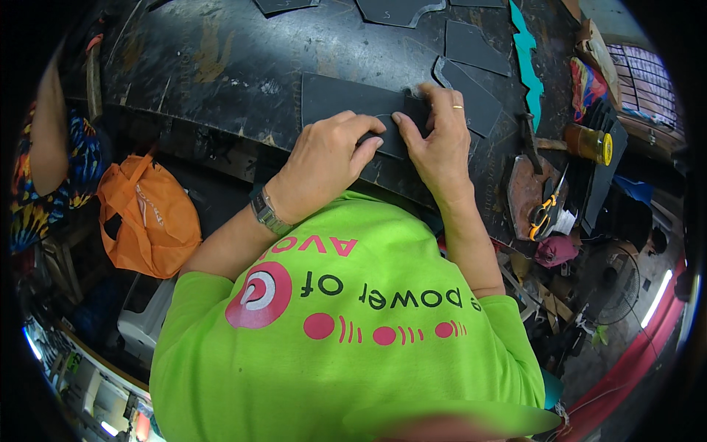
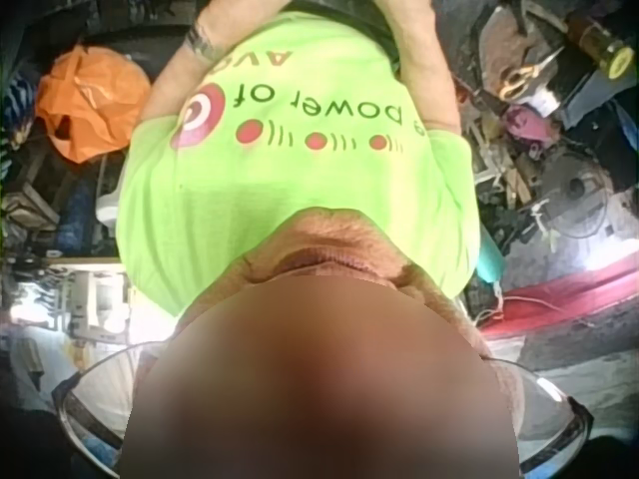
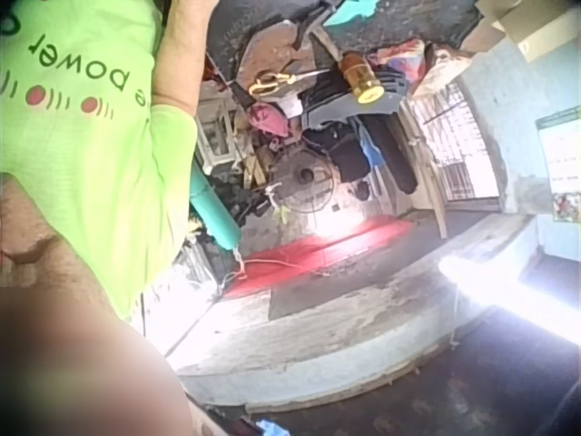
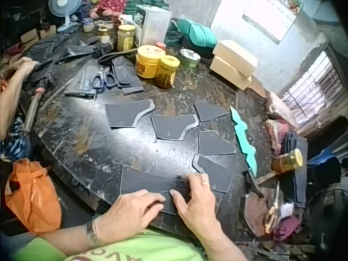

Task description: The person aligns and stacks multiple black leather pieces on a workbench, then uses a hammer to tap the stacked pieces on a wooden block. The person handles the pieces one at a time, aligning edges and stacking them before hammering.

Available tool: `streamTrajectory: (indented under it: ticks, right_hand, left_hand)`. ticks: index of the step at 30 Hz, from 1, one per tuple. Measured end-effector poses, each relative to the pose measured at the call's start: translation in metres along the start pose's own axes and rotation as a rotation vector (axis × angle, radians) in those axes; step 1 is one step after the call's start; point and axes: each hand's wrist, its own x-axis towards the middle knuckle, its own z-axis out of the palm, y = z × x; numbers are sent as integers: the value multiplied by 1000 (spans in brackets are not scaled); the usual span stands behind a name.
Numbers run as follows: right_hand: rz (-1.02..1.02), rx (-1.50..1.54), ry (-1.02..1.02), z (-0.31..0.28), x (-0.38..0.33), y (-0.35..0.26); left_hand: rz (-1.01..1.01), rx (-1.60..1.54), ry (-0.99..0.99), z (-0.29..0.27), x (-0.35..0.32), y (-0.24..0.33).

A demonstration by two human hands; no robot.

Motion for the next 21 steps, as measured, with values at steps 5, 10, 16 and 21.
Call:
streamTrajectory:
  ticks: [5, 10, 16, 21]
  right_hand:
    - [-207, 315, 34, 11, -19, 1]
    - [-338, 397, -87, 11, -34, 2]
    - [-249, 322, -109, 9, -33, -5]
    - [-159, 375, -114, 9, -34, -9]
  left_hand:
    - [-146, -93, -18, -1, 4, 0]
    - [-206, -189, -73, -7, 5, 0]
    - [-263, -259, -145, -21, 4, 10]
    - [-278, -224, -116, -44, -8, 12]
